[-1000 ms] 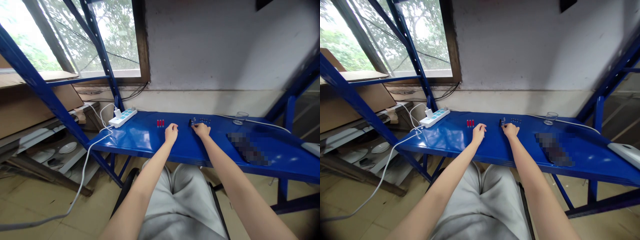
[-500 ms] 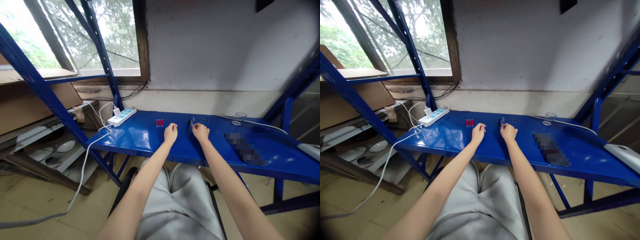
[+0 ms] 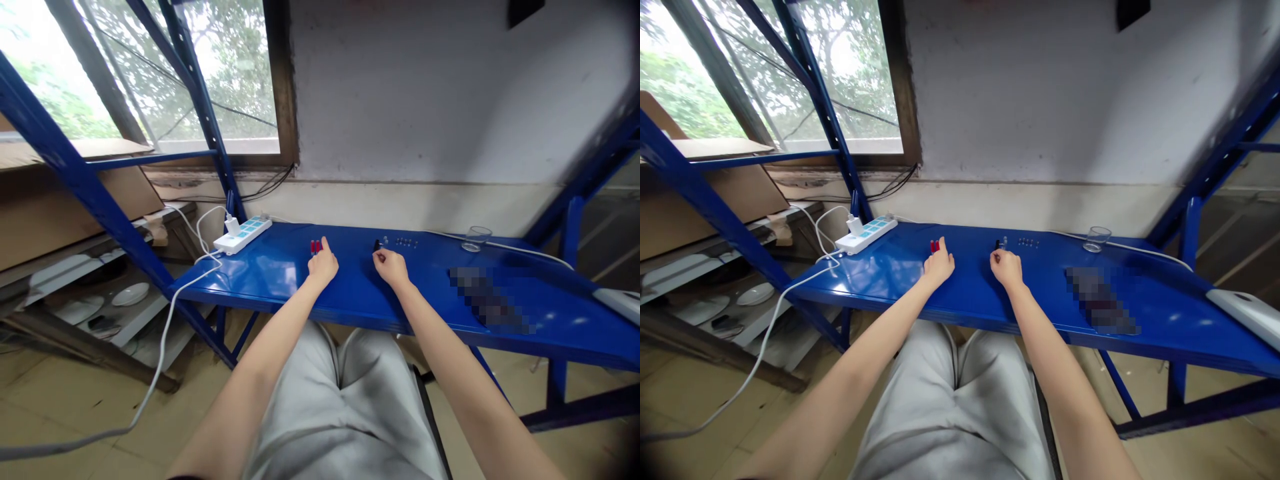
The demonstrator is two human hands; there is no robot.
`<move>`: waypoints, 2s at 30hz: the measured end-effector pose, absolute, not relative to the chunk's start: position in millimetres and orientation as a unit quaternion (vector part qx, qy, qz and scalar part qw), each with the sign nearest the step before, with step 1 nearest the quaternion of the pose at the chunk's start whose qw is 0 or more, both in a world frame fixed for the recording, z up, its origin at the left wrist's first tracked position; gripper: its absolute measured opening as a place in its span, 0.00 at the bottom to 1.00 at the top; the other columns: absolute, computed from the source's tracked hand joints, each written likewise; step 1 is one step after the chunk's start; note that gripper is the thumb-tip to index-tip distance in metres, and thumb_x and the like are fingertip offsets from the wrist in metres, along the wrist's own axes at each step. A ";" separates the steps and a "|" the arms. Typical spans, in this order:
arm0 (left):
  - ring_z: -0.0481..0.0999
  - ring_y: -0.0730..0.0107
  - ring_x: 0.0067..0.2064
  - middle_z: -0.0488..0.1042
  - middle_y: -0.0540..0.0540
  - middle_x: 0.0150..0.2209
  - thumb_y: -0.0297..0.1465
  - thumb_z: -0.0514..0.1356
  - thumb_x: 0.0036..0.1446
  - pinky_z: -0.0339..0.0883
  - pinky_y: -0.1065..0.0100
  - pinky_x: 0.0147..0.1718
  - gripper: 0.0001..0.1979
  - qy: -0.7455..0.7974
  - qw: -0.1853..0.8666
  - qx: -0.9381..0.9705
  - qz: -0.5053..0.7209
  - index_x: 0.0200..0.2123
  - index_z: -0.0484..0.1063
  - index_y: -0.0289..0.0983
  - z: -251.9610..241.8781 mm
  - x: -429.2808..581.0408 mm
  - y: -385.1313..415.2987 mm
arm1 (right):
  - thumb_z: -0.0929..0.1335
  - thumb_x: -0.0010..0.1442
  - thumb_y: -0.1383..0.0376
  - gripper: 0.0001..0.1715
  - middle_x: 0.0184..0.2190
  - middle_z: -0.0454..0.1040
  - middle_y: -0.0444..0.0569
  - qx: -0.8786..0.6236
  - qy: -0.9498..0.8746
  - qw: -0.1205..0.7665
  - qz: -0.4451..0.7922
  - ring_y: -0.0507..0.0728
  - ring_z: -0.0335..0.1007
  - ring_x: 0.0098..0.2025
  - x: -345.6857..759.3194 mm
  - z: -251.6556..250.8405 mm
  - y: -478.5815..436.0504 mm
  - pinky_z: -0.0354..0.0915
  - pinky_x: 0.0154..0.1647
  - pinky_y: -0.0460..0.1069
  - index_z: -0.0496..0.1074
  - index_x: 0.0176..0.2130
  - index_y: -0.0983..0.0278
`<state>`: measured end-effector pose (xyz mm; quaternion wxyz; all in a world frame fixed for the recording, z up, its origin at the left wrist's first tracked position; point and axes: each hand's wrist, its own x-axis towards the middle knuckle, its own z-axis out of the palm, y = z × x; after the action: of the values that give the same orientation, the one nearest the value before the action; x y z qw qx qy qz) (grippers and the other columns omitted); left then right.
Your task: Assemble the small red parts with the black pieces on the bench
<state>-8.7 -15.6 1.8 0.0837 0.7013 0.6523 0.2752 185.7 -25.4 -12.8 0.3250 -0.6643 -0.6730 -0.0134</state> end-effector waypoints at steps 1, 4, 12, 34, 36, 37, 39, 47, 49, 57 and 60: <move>0.74 0.51 0.42 0.73 0.31 0.39 0.31 0.49 0.57 0.63 0.57 0.42 0.32 0.655 0.079 0.701 0.269 0.63 0.41 0.30 1.1 -9.5 -13.7 | 0.59 0.57 0.64 0.14 0.30 0.75 0.49 -0.663 -0.675 0.323 -0.009 0.56 0.70 0.34 185.3 -12.5 -25.9 0.58 0.34 0.46 0.73 0.34 0.62; 0.74 0.51 0.43 0.73 0.30 0.39 0.31 0.48 0.58 0.64 0.57 0.42 0.32 0.661 0.070 0.700 0.260 0.63 0.40 0.29 -0.8 -9.2 -10.0 | 0.59 0.57 0.64 0.14 0.31 0.75 0.49 -0.664 -0.678 0.316 0.004 0.56 0.70 0.35 184.3 -12.5 -26.6 0.59 0.35 0.45 0.73 0.35 0.62; 0.74 0.51 0.45 0.73 0.29 0.40 0.30 0.47 0.58 0.64 0.58 0.42 0.30 0.663 0.052 0.705 0.246 0.62 0.42 0.28 -1.4 -7.2 -6.9 | 0.60 0.56 0.63 0.14 0.29 0.75 0.48 -0.642 -0.697 0.320 0.009 0.55 0.70 0.32 183.5 -15.7 -24.8 0.58 0.32 0.45 0.73 0.34 0.62; 0.68 0.78 0.22 0.71 0.50 0.24 0.26 0.52 0.55 0.61 0.75 0.25 0.03 0.446 0.285 0.689 0.496 0.33 0.65 0.36 -12.4 12.0 9.4 | 0.61 0.56 0.62 0.13 0.25 0.73 0.47 -0.580 -0.721 0.379 0.012 0.53 0.67 0.28 182.2 -21.4 -21.9 0.58 0.30 0.46 0.73 0.34 0.63; 0.65 0.81 0.17 0.71 0.51 0.24 0.27 0.52 0.55 0.58 0.76 0.20 0.02 0.421 0.364 0.660 0.504 0.32 0.64 0.35 -15.5 13.1 8.2 | 0.61 0.57 0.59 0.15 0.25 0.72 0.47 -0.561 -0.736 0.378 0.028 0.53 0.66 0.28 179.7 -21.8 -21.5 0.59 0.30 0.46 0.72 0.38 0.64; 0.64 0.82 0.16 0.71 0.51 0.24 0.27 0.53 0.55 0.56 0.77 0.18 0.02 0.407 0.399 0.648 0.505 0.33 0.63 0.35 -16.6 12.9 7.3 | 0.61 0.58 0.58 0.17 0.26 0.72 0.48 -0.551 -0.743 0.377 0.037 0.53 0.66 0.28 178.4 -22.3 -21.0 0.59 0.30 0.46 0.72 0.40 0.64; 0.64 0.82 0.15 0.72 0.50 0.25 0.27 0.53 0.55 0.53 0.78 0.15 0.02 0.382 0.455 0.628 0.503 0.33 0.63 0.34 -17.4 11.4 4.9 | 0.61 0.59 0.56 0.18 0.29 0.73 0.49 -0.535 -0.754 0.378 0.051 0.54 0.67 0.30 176.4 -23.3 -20.0 0.60 0.32 0.46 0.71 0.41 0.65; 0.67 0.82 0.15 0.74 0.48 0.27 0.27 0.55 0.56 0.50 0.79 0.13 0.04 0.364 0.535 0.577 0.498 0.35 0.62 0.33 -9.5 7.7 -6.0 | 0.58 0.61 0.57 0.17 0.30 0.73 0.50 -0.512 -0.759 0.400 0.042 0.54 0.66 0.29 173.4 -21.4 -21.1 0.59 0.31 0.47 0.70 0.38 0.63; 0.67 0.82 0.15 0.74 0.47 0.28 0.27 0.54 0.56 0.50 0.79 0.13 0.04 0.366 0.539 0.574 0.497 0.35 0.62 0.33 -8.5 7.8 -7.0 | 0.59 0.61 0.57 0.17 0.31 0.73 0.50 -0.506 -0.757 0.412 0.032 0.54 0.67 0.30 173.0 -20.7 -22.0 0.60 0.31 0.47 0.70 0.38 0.63; 0.67 0.82 0.15 0.74 0.47 0.28 0.30 0.54 0.58 0.50 0.78 0.13 0.05 0.380 0.531 0.564 0.506 0.33 0.62 0.33 -10.9 6.3 -4.7 | 0.61 0.59 0.58 0.14 0.31 0.73 0.49 -0.493 -0.751 0.438 0.023 0.54 0.67 0.30 175.2 -20.0 -23.6 0.61 0.32 0.47 0.71 0.38 0.62; 0.67 0.82 0.15 0.74 0.47 0.28 0.30 0.53 0.58 0.50 0.78 0.13 0.06 0.385 0.527 0.562 0.508 0.32 0.62 0.33 -11.0 5.7 -4.5 | 0.61 0.59 0.57 0.16 0.30 0.73 0.49 -0.503 -0.751 0.427 0.028 0.53 0.66 0.27 174.6 -19.2 -25.1 0.61 0.30 0.47 0.70 0.41 0.62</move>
<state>5.7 -4.5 -11.0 0.5265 0.5623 0.3853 0.5080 174.6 -25.1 -19.2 0.4265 -0.5034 -0.7509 0.0277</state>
